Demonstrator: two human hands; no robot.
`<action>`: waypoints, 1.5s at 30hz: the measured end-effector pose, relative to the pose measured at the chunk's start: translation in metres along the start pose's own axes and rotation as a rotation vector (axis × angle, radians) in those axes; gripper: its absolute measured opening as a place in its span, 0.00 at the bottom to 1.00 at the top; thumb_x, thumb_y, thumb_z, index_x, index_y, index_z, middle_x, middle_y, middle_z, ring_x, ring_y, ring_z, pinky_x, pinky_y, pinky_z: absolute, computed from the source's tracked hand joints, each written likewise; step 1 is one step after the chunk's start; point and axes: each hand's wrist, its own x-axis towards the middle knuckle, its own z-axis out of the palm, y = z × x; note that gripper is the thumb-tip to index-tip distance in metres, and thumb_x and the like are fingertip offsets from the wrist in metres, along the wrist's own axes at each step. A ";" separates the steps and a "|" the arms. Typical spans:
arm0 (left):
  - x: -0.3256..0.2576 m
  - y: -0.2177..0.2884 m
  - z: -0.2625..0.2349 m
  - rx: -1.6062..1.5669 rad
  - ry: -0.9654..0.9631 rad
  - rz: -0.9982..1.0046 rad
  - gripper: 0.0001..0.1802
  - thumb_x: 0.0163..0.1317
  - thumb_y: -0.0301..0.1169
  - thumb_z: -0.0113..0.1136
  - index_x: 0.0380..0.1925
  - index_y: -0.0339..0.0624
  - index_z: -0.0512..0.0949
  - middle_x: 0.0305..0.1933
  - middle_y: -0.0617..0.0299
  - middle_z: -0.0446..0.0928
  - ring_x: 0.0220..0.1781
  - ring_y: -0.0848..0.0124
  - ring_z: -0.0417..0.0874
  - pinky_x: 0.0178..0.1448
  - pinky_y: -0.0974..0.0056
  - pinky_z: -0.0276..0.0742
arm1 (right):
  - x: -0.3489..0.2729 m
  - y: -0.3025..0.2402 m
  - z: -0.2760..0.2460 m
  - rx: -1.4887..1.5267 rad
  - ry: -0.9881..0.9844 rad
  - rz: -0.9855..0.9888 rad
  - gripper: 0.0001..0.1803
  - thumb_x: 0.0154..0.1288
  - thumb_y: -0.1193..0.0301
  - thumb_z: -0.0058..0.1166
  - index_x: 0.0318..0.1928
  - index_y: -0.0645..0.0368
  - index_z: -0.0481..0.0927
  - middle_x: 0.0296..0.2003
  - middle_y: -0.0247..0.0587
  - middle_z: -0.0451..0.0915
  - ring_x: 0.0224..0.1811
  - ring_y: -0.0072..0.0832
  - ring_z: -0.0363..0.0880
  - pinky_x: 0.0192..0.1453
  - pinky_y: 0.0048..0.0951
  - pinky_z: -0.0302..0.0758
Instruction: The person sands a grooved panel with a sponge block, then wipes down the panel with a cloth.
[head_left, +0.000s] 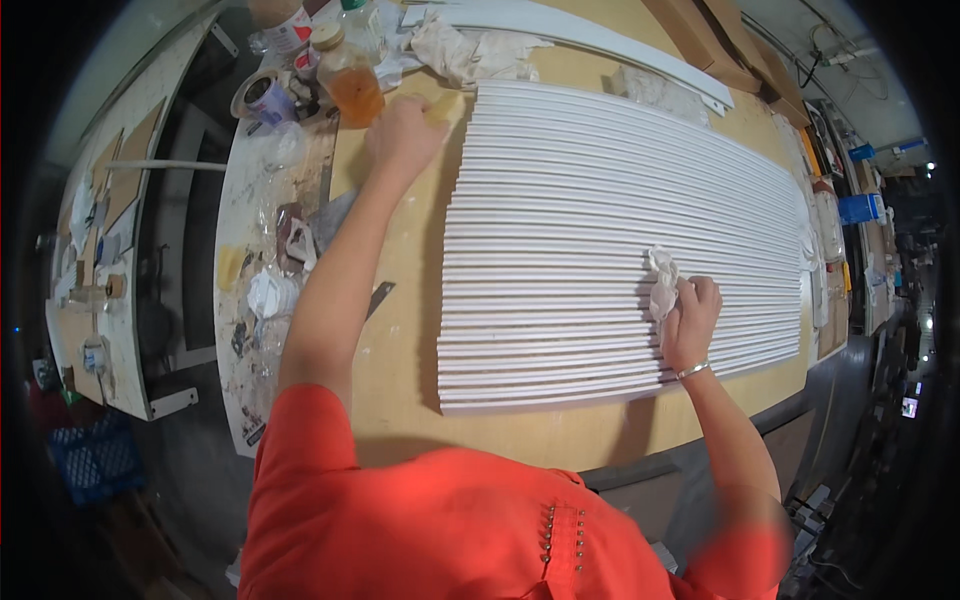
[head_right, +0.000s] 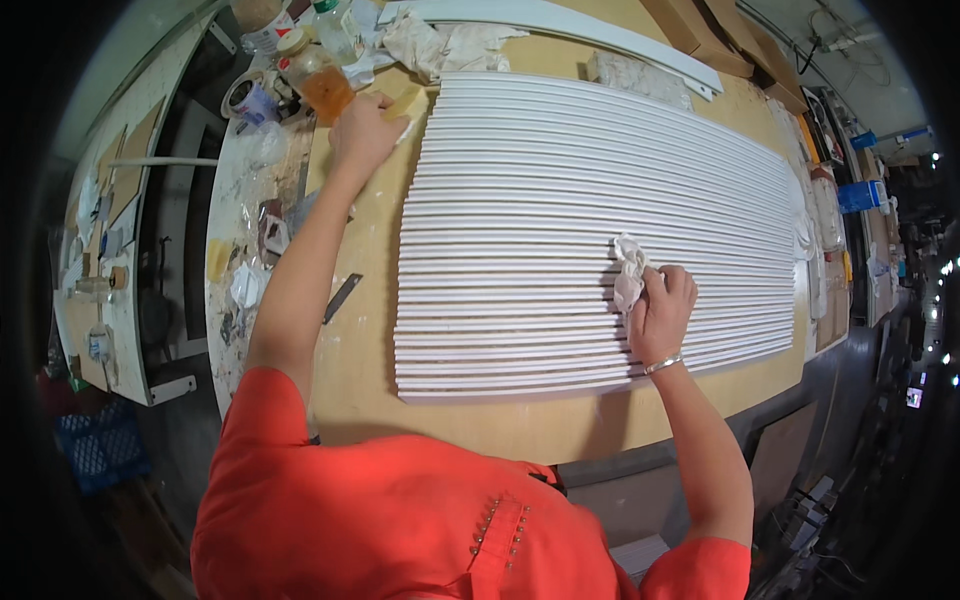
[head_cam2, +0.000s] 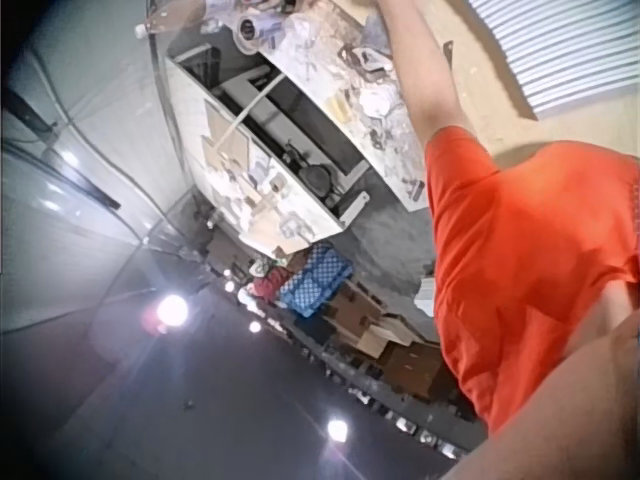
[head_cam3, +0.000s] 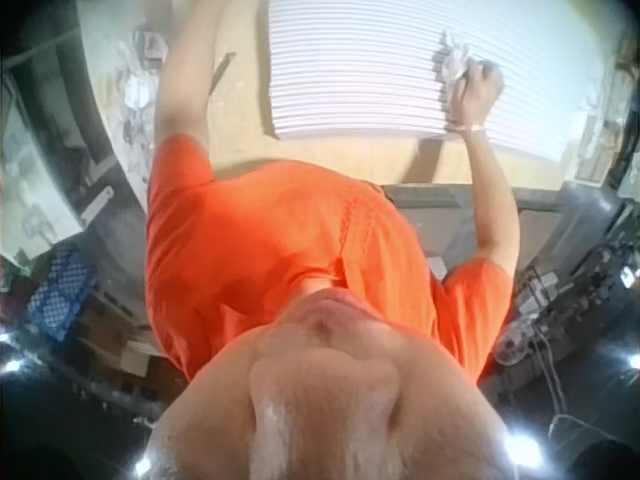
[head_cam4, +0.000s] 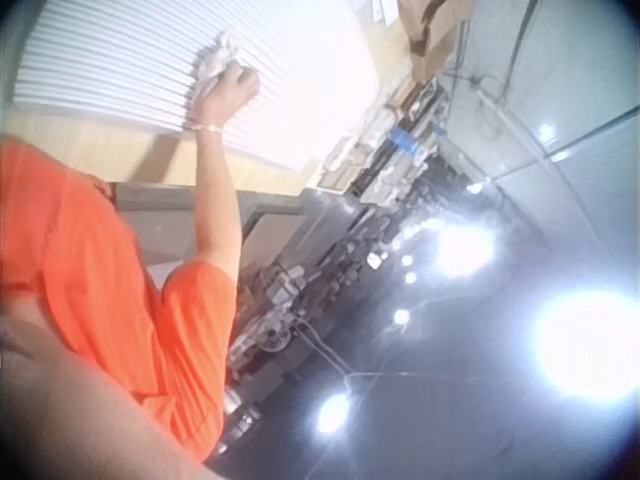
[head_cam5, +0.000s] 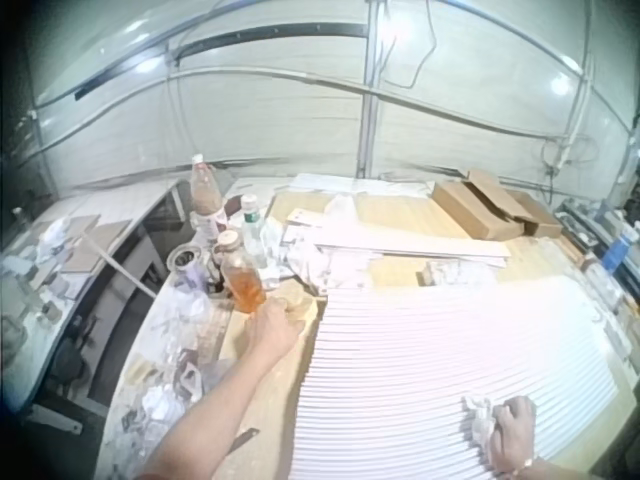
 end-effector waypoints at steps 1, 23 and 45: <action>-0.005 -0.007 0.000 0.006 -0.005 -0.006 0.22 0.49 0.44 0.67 0.42 0.43 0.83 0.41 0.55 0.84 0.46 0.58 0.84 0.52 0.56 0.76 | -0.001 0.000 0.000 -0.004 0.008 0.000 0.19 0.47 0.76 0.47 0.43 0.61 0.77 0.40 0.49 0.69 0.43 0.46 0.66 0.52 0.46 0.61; -0.061 0.007 -0.021 0.029 0.020 0.176 0.21 0.50 0.42 0.67 0.43 0.44 0.83 0.45 0.58 0.81 0.47 0.58 0.82 0.51 0.57 0.77 | -0.004 0.005 0.004 -0.001 0.037 0.009 0.17 0.52 0.75 0.48 0.45 0.58 0.78 0.40 0.46 0.69 0.44 0.44 0.67 0.53 0.44 0.63; -0.110 0.018 -0.044 0.169 0.068 0.003 0.16 0.52 0.37 0.62 0.41 0.45 0.82 0.46 0.56 0.80 0.50 0.56 0.81 0.53 0.53 0.76 | -0.005 0.007 0.005 0.014 0.091 -0.014 0.14 0.51 0.78 0.49 0.42 0.58 0.77 0.37 0.43 0.70 0.42 0.43 0.68 0.48 0.43 0.65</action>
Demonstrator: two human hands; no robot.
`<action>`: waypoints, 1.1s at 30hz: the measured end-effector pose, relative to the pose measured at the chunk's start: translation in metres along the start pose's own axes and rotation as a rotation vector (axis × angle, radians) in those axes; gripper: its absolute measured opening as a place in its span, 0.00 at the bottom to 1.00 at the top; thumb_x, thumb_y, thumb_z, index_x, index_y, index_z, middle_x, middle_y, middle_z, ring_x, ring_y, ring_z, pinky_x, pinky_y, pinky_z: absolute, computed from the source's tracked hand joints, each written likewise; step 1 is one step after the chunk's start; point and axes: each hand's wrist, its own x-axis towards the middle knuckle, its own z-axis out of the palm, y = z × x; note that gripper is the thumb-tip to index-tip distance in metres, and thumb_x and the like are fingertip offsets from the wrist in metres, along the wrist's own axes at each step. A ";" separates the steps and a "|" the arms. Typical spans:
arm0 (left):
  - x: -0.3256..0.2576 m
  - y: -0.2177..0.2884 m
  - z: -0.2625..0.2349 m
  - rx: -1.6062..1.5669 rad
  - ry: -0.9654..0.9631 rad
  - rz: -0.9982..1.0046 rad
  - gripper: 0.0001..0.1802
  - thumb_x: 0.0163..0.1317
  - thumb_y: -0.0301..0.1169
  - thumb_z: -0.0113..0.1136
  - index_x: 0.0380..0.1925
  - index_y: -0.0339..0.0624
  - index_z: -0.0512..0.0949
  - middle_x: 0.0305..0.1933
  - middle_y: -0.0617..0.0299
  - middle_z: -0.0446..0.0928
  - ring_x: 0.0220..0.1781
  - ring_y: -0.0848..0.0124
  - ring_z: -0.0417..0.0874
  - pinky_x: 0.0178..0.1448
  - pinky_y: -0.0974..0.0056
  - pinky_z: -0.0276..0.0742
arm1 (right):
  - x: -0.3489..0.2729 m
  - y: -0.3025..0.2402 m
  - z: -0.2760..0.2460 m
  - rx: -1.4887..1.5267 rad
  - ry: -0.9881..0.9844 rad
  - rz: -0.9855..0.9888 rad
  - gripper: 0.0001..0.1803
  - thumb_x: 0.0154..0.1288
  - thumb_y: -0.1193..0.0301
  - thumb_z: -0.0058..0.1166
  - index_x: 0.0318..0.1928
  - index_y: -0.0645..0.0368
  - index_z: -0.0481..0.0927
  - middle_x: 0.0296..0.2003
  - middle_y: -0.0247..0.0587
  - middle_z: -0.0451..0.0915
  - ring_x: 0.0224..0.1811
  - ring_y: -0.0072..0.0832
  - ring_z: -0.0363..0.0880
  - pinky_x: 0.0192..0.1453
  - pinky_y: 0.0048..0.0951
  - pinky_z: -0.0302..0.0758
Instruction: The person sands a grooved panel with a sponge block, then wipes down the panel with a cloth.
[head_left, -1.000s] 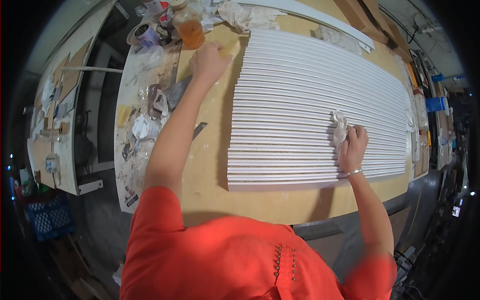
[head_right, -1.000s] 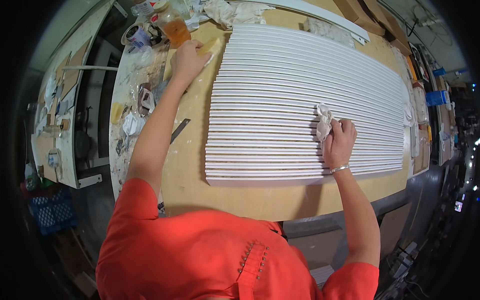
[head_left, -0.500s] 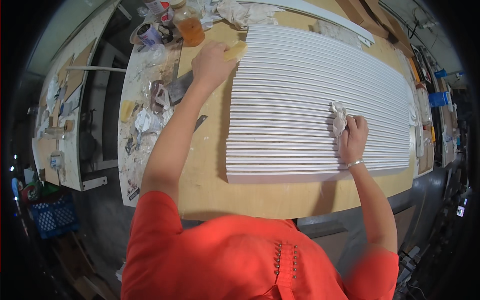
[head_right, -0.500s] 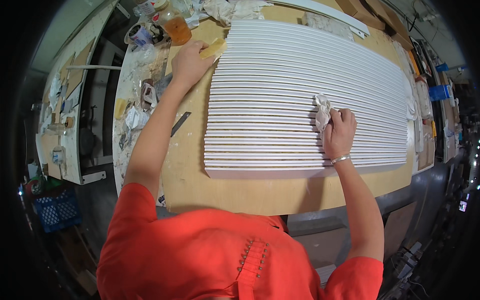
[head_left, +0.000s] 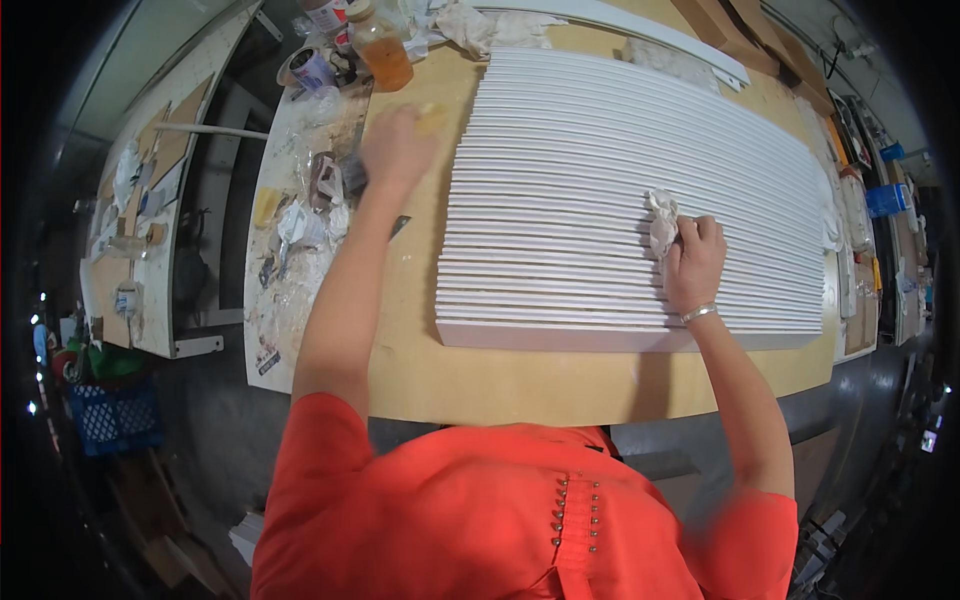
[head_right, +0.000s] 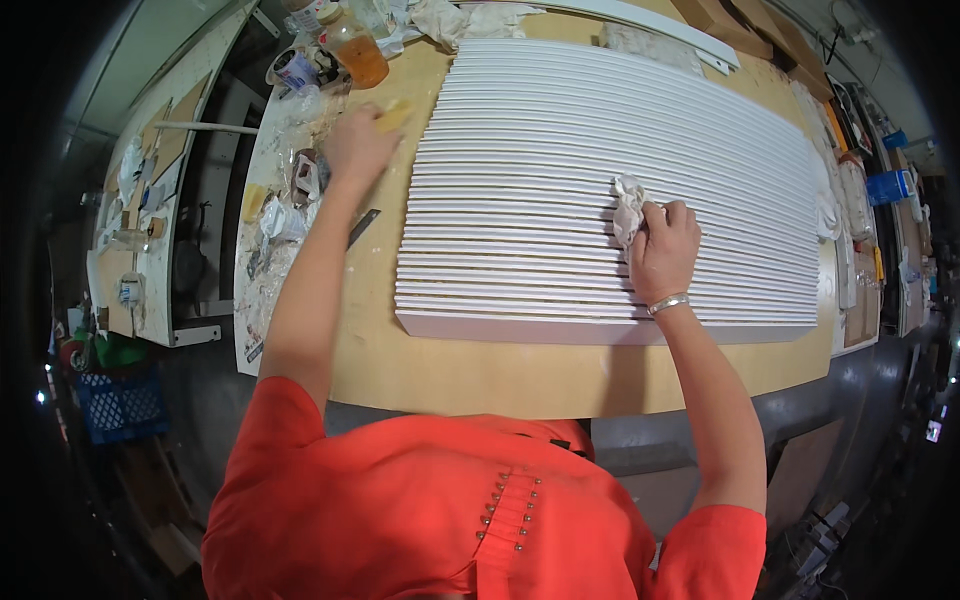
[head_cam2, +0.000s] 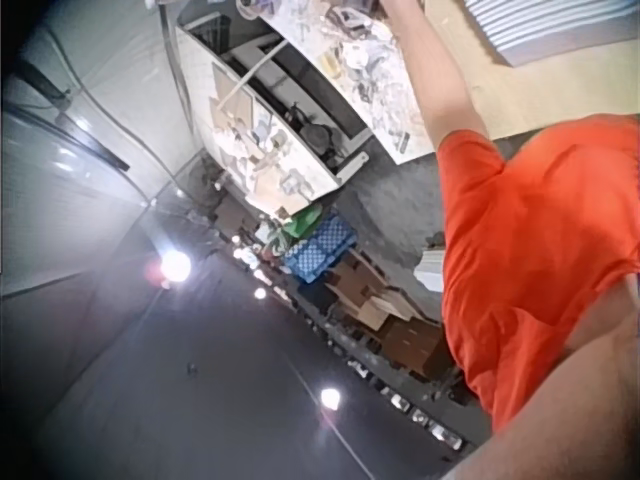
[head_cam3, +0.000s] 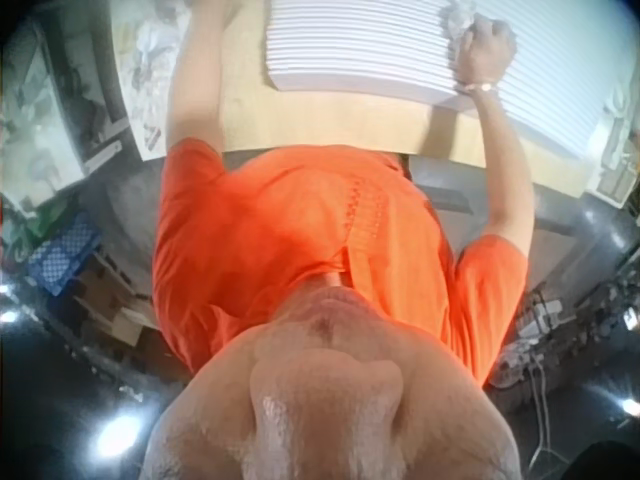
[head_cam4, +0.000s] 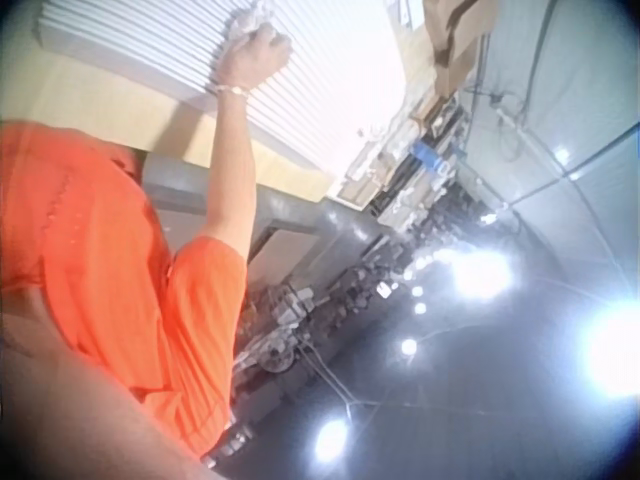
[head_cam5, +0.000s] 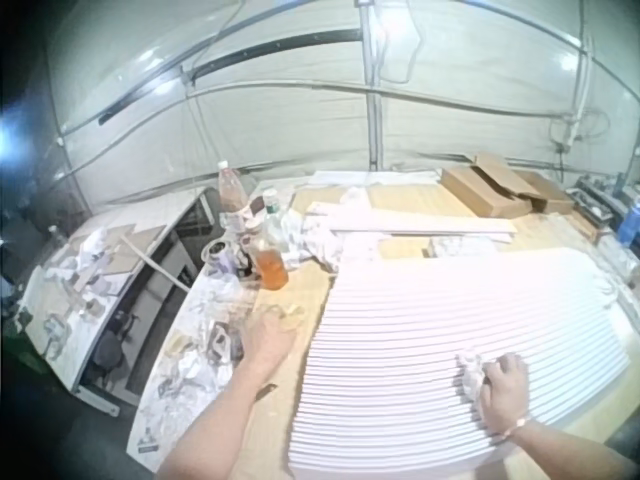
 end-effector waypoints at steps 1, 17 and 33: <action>-0.002 -0.006 -0.005 -0.001 -0.007 -0.029 0.16 0.52 0.38 0.62 0.41 0.45 0.82 0.46 0.55 0.80 0.49 0.56 0.81 0.52 0.53 0.77 | 0.000 0.000 -0.001 -0.001 -0.002 -0.005 0.13 0.52 0.76 0.51 0.41 0.56 0.78 0.37 0.43 0.70 0.42 0.43 0.68 0.48 0.44 0.65; -0.078 0.045 -0.013 0.128 0.100 -0.146 0.21 0.52 0.44 0.63 0.41 0.42 0.83 0.42 0.54 0.83 0.46 0.54 0.83 0.50 0.54 0.78 | -0.004 0.017 -0.023 0.463 0.152 -0.039 0.08 0.50 0.77 0.53 0.33 0.59 0.79 0.29 0.43 0.69 0.32 0.40 0.68 0.35 0.41 0.67; -0.050 0.034 -0.016 0.228 0.050 -0.301 0.18 0.55 0.42 0.63 0.40 0.42 0.83 0.46 0.51 0.82 0.46 0.52 0.83 0.50 0.52 0.78 | -0.079 0.060 -0.050 0.447 0.049 -0.372 0.09 0.47 0.69 0.58 0.30 0.59 0.77 0.26 0.42 0.69 0.27 0.39 0.66 0.29 0.37 0.63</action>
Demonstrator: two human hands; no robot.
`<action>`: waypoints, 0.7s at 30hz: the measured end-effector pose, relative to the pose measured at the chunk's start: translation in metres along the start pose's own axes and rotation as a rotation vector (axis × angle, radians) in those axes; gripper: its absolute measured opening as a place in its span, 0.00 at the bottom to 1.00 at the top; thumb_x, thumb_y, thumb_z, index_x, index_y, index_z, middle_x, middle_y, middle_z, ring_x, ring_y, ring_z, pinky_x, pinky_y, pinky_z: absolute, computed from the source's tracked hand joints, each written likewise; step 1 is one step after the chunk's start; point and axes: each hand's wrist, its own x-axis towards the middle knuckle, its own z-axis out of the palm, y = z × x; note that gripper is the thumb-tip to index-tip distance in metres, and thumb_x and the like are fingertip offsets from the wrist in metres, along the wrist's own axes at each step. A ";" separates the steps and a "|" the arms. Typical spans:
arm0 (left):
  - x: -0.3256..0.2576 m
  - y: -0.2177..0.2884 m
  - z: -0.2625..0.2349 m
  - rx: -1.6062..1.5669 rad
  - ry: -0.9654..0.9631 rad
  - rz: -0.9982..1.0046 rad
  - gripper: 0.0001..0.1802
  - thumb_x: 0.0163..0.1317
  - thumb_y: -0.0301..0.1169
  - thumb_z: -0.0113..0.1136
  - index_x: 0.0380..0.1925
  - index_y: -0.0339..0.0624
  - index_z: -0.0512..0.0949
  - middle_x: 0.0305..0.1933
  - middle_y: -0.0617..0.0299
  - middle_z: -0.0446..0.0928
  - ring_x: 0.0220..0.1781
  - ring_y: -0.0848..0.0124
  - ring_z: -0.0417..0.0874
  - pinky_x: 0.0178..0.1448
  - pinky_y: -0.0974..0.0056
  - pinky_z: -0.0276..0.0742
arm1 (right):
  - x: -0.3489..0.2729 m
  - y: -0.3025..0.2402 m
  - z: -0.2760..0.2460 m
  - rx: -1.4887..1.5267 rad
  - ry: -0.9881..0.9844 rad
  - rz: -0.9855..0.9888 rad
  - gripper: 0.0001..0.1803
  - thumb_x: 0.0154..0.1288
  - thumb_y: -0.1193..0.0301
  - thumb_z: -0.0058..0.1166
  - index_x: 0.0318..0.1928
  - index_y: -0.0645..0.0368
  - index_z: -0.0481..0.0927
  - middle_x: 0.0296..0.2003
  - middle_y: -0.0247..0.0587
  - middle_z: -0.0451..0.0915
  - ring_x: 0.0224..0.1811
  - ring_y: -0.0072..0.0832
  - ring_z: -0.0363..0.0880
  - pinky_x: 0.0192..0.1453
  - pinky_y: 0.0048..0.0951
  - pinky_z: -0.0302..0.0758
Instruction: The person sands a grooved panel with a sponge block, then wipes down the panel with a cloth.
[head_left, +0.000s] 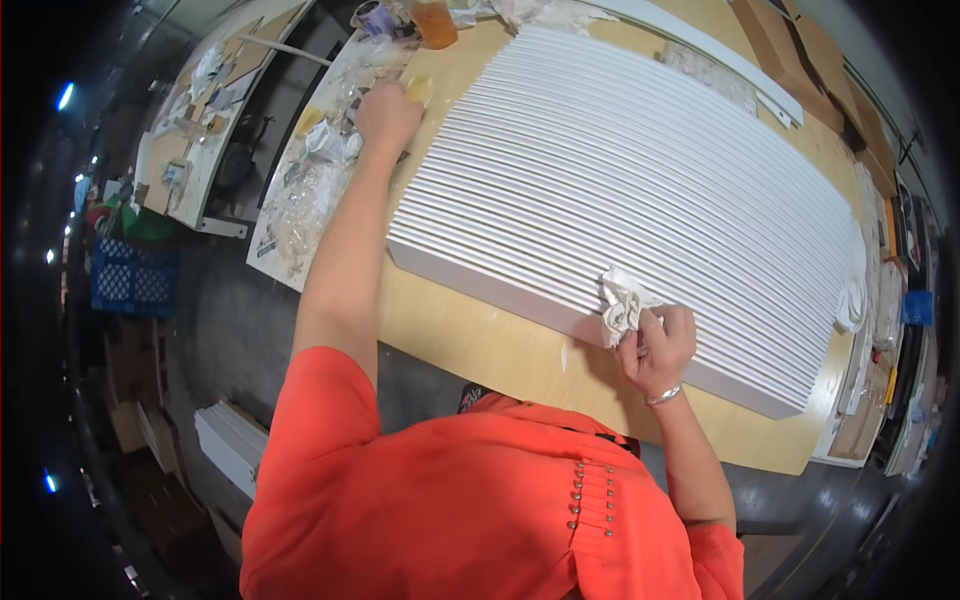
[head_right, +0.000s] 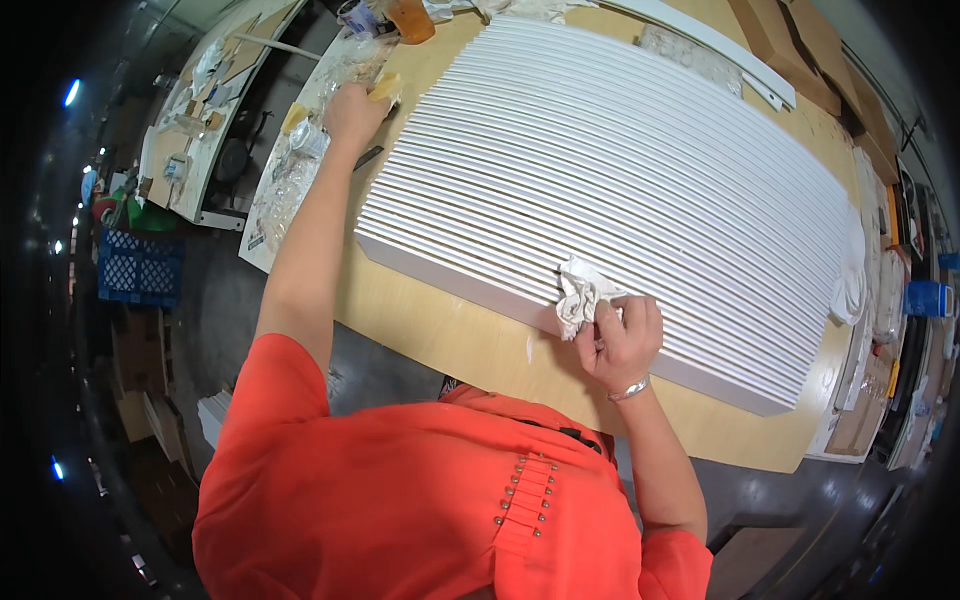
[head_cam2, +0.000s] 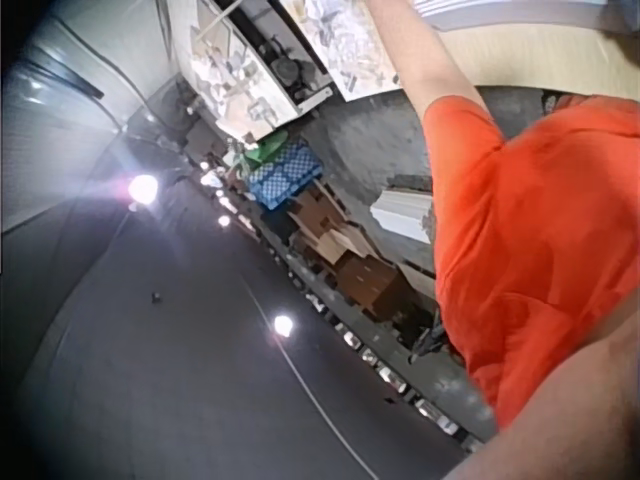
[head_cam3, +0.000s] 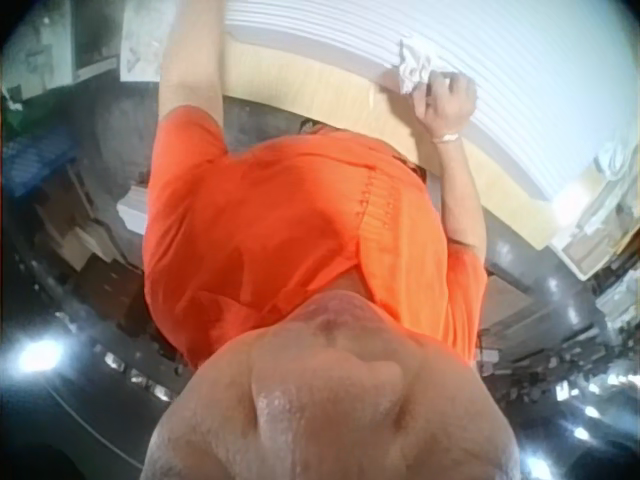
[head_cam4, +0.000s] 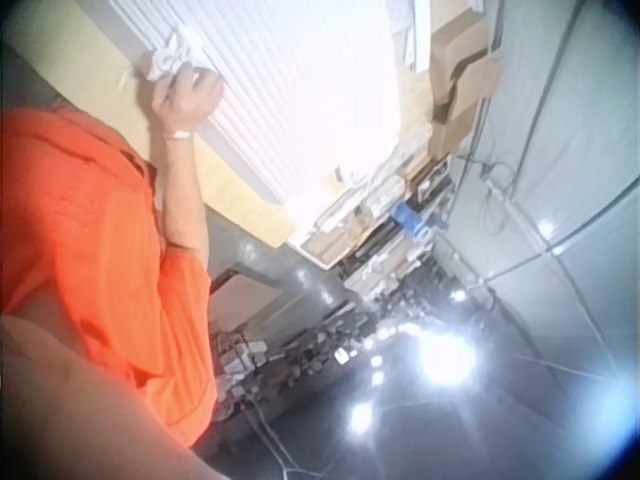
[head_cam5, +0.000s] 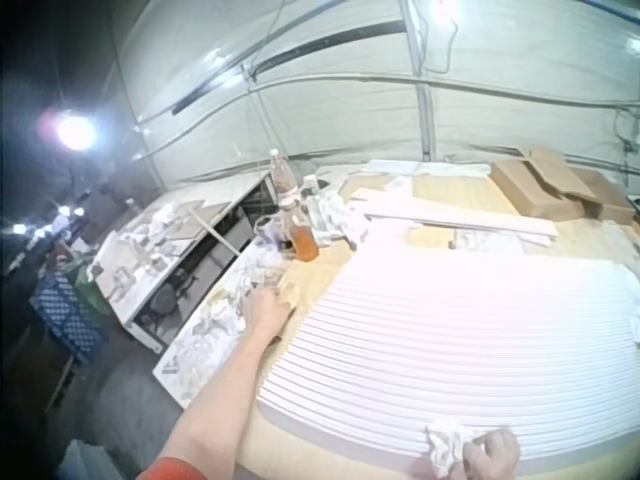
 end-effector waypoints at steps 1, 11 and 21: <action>0.004 -0.003 -0.001 -0.031 -0.015 -0.062 0.19 0.54 0.43 0.63 0.41 0.42 0.83 0.46 0.51 0.82 0.46 0.52 0.83 0.50 0.52 0.77 | -0.001 0.000 -0.001 0.004 -0.003 -0.012 0.10 0.47 0.69 0.58 0.31 0.59 0.77 0.26 0.42 0.69 0.27 0.39 0.66 0.29 0.37 0.63; 0.019 0.041 0.023 0.022 -0.020 -0.010 0.21 0.55 0.45 0.61 0.45 0.47 0.83 0.48 0.54 0.81 0.49 0.55 0.82 0.53 0.53 0.76 | 0.000 0.003 0.000 0.005 -0.011 -0.029 0.11 0.49 0.66 0.57 0.32 0.60 0.78 0.27 0.43 0.70 0.26 0.39 0.66 0.30 0.37 0.61; 0.029 0.014 0.008 -0.087 0.056 -0.050 0.19 0.52 0.43 0.65 0.41 0.45 0.84 0.44 0.53 0.83 0.44 0.54 0.85 0.50 0.54 0.79 | -0.006 0.004 0.005 0.019 0.003 -0.038 0.15 0.54 0.64 0.56 0.35 0.64 0.80 0.29 0.46 0.71 0.28 0.41 0.67 0.30 0.38 0.62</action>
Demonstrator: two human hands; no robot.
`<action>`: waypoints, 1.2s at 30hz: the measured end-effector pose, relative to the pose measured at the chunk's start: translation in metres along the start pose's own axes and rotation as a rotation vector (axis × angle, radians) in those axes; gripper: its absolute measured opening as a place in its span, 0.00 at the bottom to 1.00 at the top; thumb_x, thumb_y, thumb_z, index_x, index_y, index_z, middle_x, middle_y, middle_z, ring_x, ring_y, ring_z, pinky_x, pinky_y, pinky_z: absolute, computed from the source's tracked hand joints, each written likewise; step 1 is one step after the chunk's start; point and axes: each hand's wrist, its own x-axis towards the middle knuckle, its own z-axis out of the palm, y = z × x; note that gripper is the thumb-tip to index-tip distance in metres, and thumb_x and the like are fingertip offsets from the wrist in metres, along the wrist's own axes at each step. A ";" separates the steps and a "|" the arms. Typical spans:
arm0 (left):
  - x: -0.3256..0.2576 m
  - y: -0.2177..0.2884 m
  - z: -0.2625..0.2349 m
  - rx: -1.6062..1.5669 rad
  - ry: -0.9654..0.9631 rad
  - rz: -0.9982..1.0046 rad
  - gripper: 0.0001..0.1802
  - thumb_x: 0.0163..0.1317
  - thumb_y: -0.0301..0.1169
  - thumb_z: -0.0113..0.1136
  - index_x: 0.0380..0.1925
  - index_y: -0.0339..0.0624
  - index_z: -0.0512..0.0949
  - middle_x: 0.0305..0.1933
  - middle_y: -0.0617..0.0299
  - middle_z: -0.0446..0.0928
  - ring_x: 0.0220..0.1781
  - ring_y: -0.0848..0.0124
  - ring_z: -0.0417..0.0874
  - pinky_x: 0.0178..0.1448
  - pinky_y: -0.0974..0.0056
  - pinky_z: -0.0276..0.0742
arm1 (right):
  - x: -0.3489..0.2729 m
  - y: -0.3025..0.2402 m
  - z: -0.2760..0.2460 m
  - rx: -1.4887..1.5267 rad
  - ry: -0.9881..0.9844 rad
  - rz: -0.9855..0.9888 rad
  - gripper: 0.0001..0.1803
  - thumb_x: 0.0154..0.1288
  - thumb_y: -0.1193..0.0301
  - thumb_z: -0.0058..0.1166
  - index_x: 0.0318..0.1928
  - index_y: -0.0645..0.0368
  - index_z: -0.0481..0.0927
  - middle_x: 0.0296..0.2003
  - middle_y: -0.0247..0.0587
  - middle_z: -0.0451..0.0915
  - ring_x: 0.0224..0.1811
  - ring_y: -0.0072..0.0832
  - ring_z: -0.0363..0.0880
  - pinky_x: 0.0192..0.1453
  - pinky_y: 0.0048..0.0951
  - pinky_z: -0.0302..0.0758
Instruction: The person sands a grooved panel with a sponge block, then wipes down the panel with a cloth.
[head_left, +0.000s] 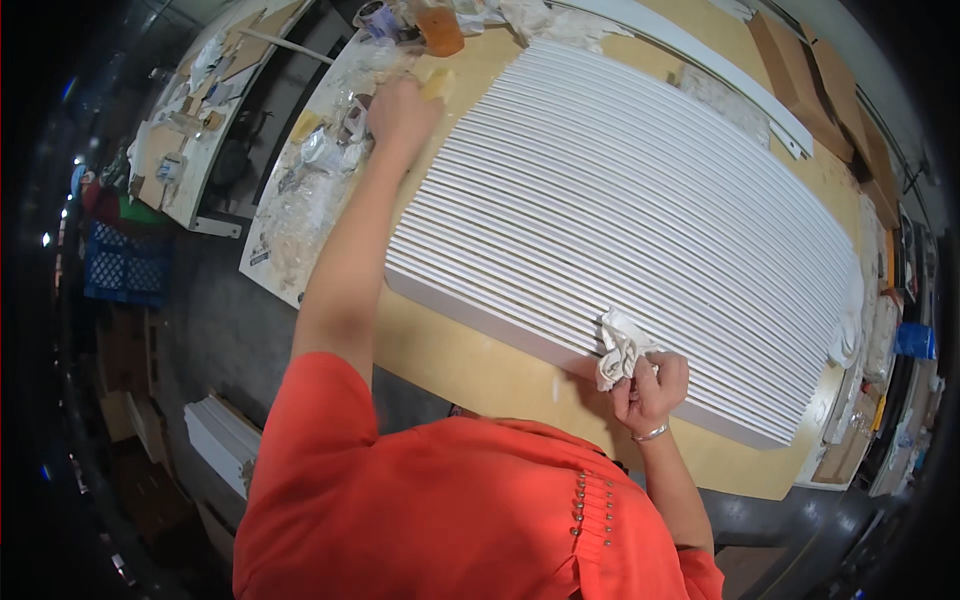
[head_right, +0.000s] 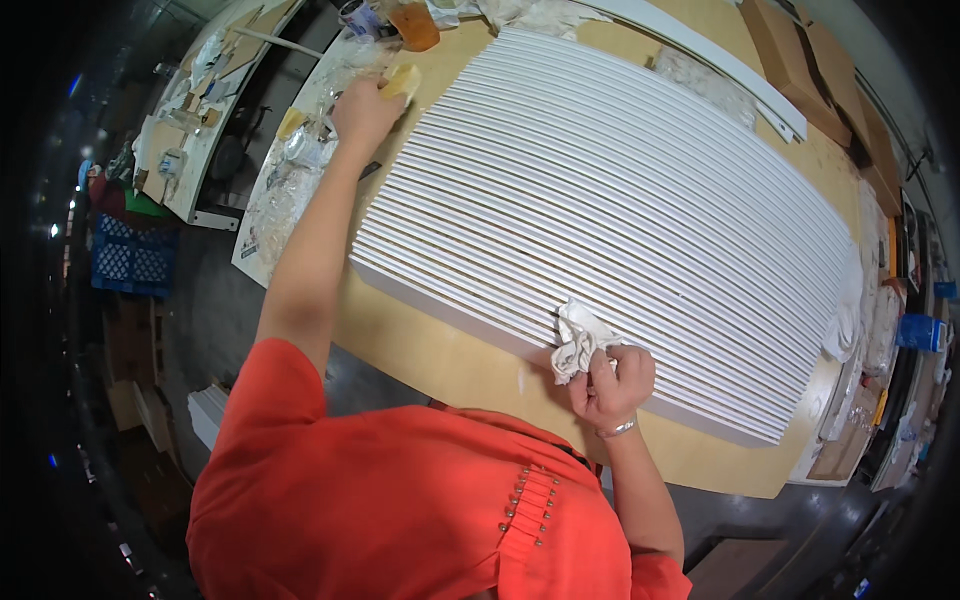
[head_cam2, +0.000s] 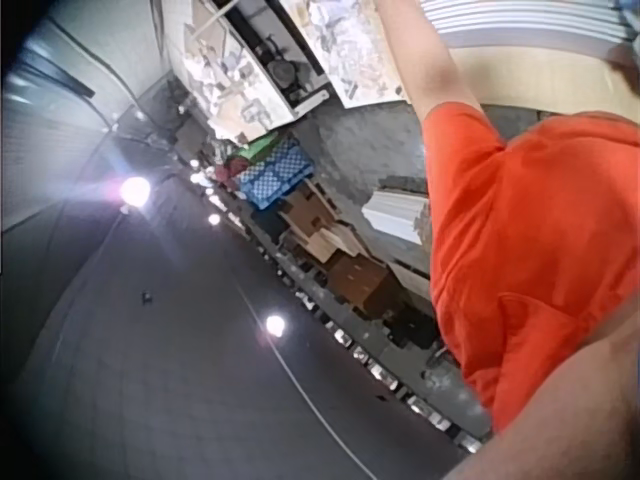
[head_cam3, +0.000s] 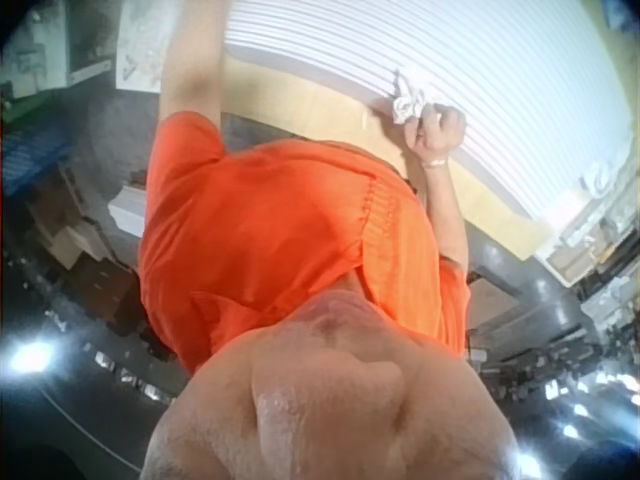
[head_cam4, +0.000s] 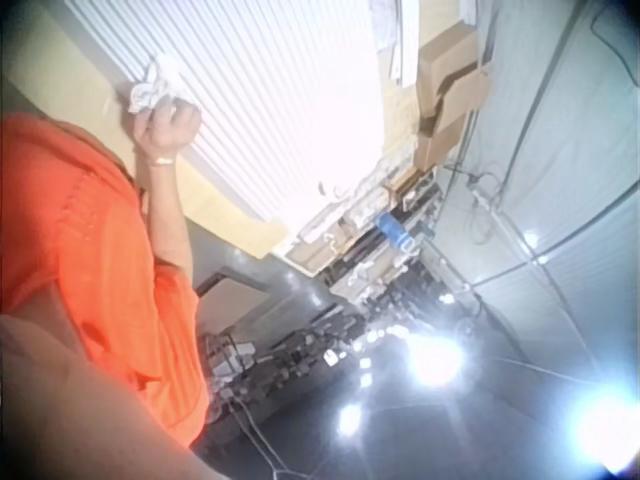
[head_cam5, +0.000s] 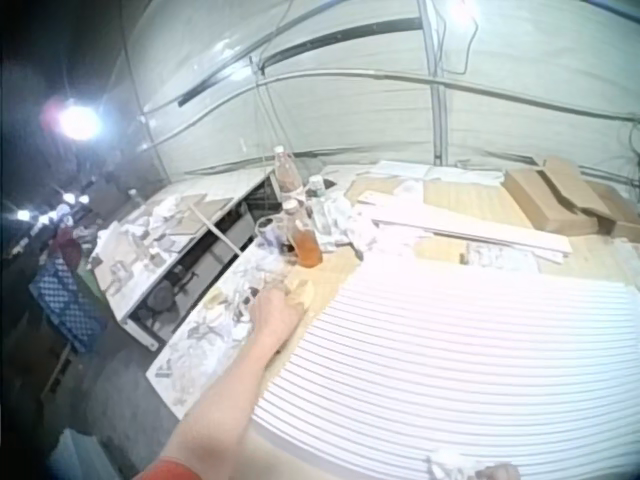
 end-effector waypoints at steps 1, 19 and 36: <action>-0.011 0.005 0.007 -0.036 0.036 0.064 0.19 0.51 0.42 0.66 0.42 0.44 0.83 0.44 0.55 0.83 0.45 0.57 0.84 0.50 0.56 0.78 | 0.001 0.001 0.001 0.002 -0.001 0.000 0.15 0.54 0.64 0.56 0.35 0.64 0.80 0.29 0.46 0.71 0.28 0.41 0.67 0.30 0.38 0.62; -0.145 0.016 -0.014 -0.236 -0.178 0.333 0.18 0.52 0.40 0.67 0.42 0.48 0.80 0.42 0.57 0.81 0.48 0.56 0.82 0.51 0.54 0.77 | -0.007 0.005 0.000 -0.036 -0.018 -0.010 0.14 0.53 0.66 0.56 0.36 0.63 0.79 0.30 0.47 0.72 0.29 0.40 0.68 0.31 0.38 0.64; -0.103 -0.062 -0.047 -0.022 -0.109 -0.062 0.19 0.54 0.41 0.65 0.43 0.45 0.83 0.44 0.53 0.81 0.46 0.55 0.83 0.50 0.53 0.77 | -0.005 0.000 0.007 -0.035 0.006 0.005 0.13 0.51 0.67 0.57 0.35 0.62 0.80 0.28 0.44 0.71 0.27 0.39 0.67 0.30 0.37 0.63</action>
